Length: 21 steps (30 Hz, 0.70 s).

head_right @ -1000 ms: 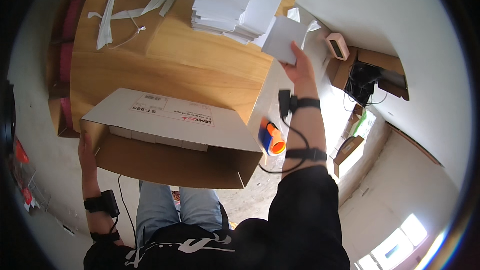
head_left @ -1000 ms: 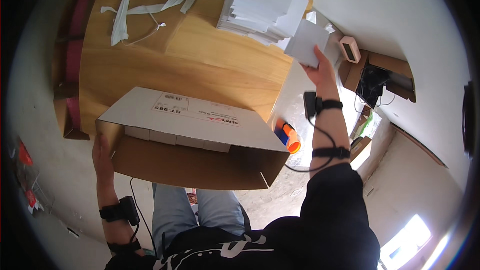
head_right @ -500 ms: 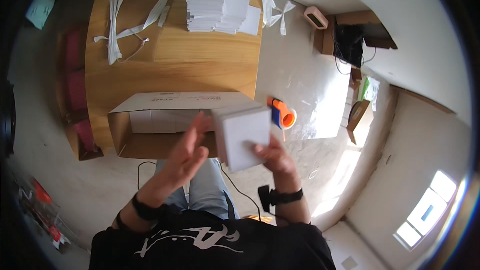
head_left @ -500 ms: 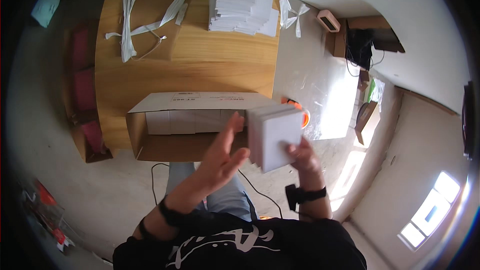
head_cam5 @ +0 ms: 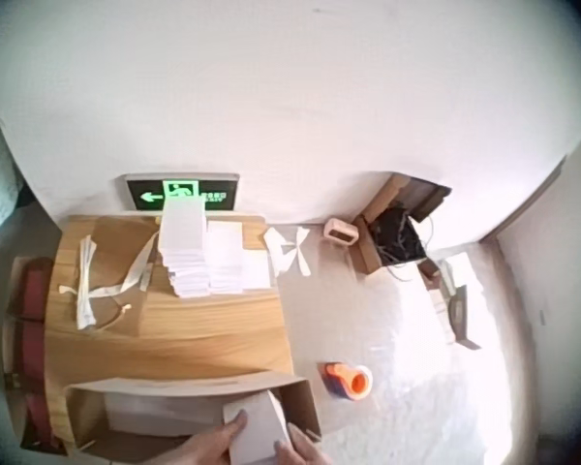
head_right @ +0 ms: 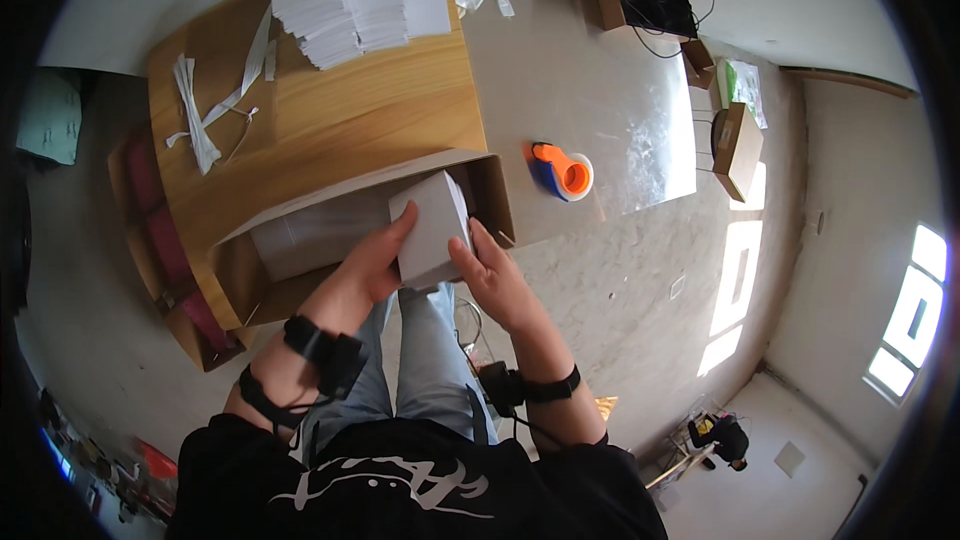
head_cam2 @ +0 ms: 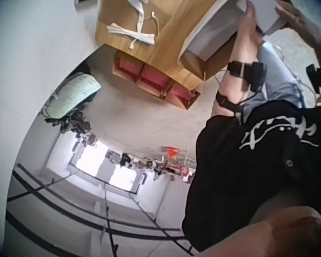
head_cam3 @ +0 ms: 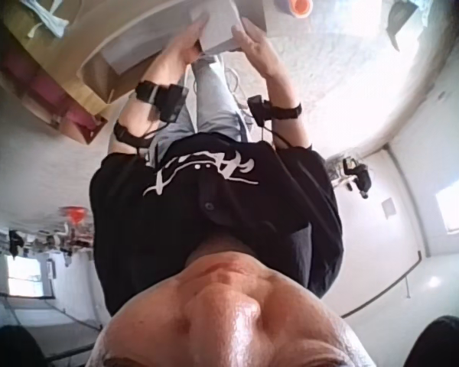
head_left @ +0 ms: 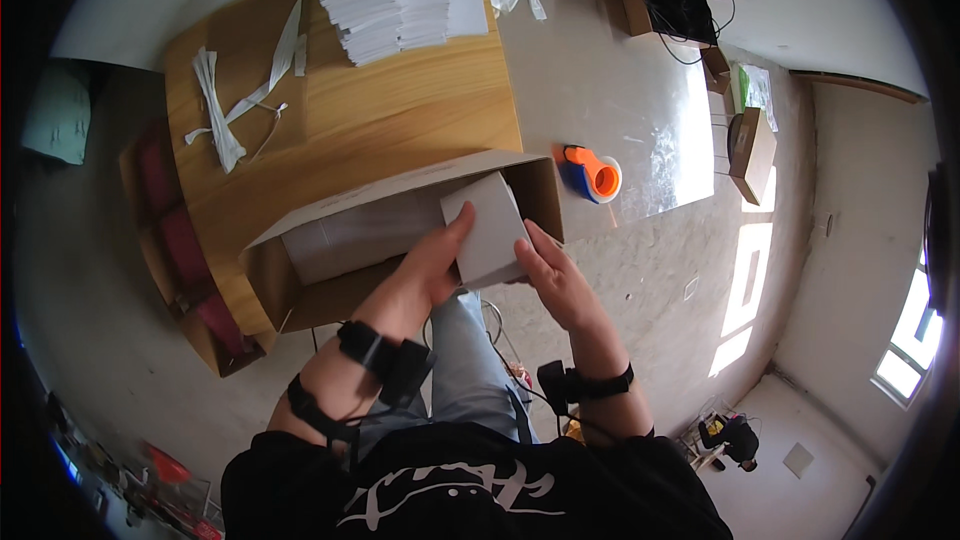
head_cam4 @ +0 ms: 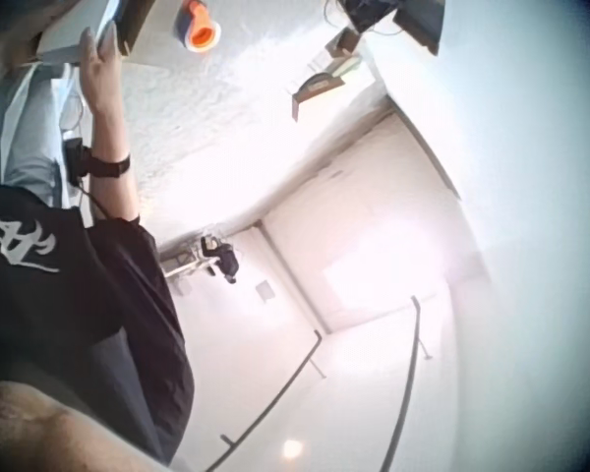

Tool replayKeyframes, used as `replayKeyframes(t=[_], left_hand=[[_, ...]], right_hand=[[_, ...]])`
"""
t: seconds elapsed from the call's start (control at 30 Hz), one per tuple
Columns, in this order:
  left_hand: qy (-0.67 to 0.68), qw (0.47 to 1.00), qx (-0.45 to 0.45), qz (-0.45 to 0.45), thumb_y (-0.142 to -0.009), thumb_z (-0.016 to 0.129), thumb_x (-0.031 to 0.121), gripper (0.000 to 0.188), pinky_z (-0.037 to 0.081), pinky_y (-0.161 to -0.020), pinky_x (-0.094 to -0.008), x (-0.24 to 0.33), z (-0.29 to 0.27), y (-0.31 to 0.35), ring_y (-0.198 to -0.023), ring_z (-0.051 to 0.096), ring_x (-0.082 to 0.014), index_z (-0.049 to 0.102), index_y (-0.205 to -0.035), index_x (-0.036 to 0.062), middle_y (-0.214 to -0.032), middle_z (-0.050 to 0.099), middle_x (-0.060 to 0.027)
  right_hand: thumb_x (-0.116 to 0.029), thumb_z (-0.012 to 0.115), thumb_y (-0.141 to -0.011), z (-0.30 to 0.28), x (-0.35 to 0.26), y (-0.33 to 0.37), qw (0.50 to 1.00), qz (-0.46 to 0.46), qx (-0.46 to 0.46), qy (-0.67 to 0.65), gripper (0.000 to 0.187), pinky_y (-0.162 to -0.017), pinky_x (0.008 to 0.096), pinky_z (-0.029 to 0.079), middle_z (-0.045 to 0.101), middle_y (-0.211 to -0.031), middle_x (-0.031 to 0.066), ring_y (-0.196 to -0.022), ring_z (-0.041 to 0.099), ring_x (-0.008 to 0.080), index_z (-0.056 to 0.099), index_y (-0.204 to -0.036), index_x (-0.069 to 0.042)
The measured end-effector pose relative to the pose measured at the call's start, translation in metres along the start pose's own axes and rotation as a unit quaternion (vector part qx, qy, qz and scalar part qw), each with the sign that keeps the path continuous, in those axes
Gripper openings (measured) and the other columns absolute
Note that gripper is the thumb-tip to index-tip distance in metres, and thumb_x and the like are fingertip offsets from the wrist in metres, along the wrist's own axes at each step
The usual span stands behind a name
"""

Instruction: The person is packing small white boxes into a larger cardboard box on a wooden table, then gathering packaging remnants and walking through a warehouse area.

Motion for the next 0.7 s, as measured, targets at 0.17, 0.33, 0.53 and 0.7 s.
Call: replayKeyframes(t=[0.17,0.33,0.53,0.7], left_hand=[[-0.02,0.999,-0.01,-0.024,-0.089,0.042,0.044,0.05,0.044,-0.089,-0.0402,0.001,-0.005,-0.054,-0.105,0.053,-0.0243,0.045,-0.12,0.0046,-0.113,0.053,-0.0121],[-0.032,0.996,-0.015,0.084,-0.087,0.053,0.029,0.044,0.044,-0.089,-0.0397,0.018,-0.01,-0.071,-0.105,0.052,-0.0244,0.042,-0.121,0.0034,-0.114,0.052,-0.0119],[-0.083,0.971,0.086,0.21,-0.084,0.059,0.022,0.053,0.042,-0.089,-0.0359,0.027,-0.028,-0.08,-0.108,0.05,-0.0243,0.035,-0.125,0.0002,-0.119,0.048,-0.0139],[-0.213,0.932,0.17,0.24,-0.083,0.059,0.029,0.061,0.04,-0.089,-0.0342,0.028,-0.051,-0.09,-0.108,0.049,-0.0284,0.031,-0.127,-0.0042,-0.119,0.047,-0.0179]], right_hand=[[-0.022,0.051,-0.083,-0.033,0.012,-0.045,0.959,0.05,0.042,0.275,0.045,-0.08,0.0327,0.043,0.057,-0.101,0.0185,-0.096,0.055,0.0255,0.042,-0.12,0.002],[-0.012,0.052,-0.074,-0.038,0.046,-0.067,0.958,0.061,0.027,0.279,0.049,-0.083,0.0387,0.043,0.055,-0.102,0.0281,-0.097,0.054,0.0376,0.037,-0.117,0.008],[-0.008,0.05,-0.074,-0.026,0.056,-0.081,0.929,0.044,0.028,0.367,0.048,-0.082,0.044,0.045,0.053,-0.097,0.0331,-0.095,0.053,0.0433,0.031,-0.113,0.012],[-0.007,0.05,-0.074,-0.022,0.058,-0.08,0.922,0.085,0.047,0.376,0.055,-0.082,0.0445,0.044,0.055,-0.094,0.0324,-0.091,0.054,0.0442,0.026,-0.12,0.013]])
Point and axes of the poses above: each hand's wrist, its own y-axis away from the middle knuckle, its own z-axis out of the palm, x = y × z, the point moved 10 cm from there along -y, towards the middle knuckle
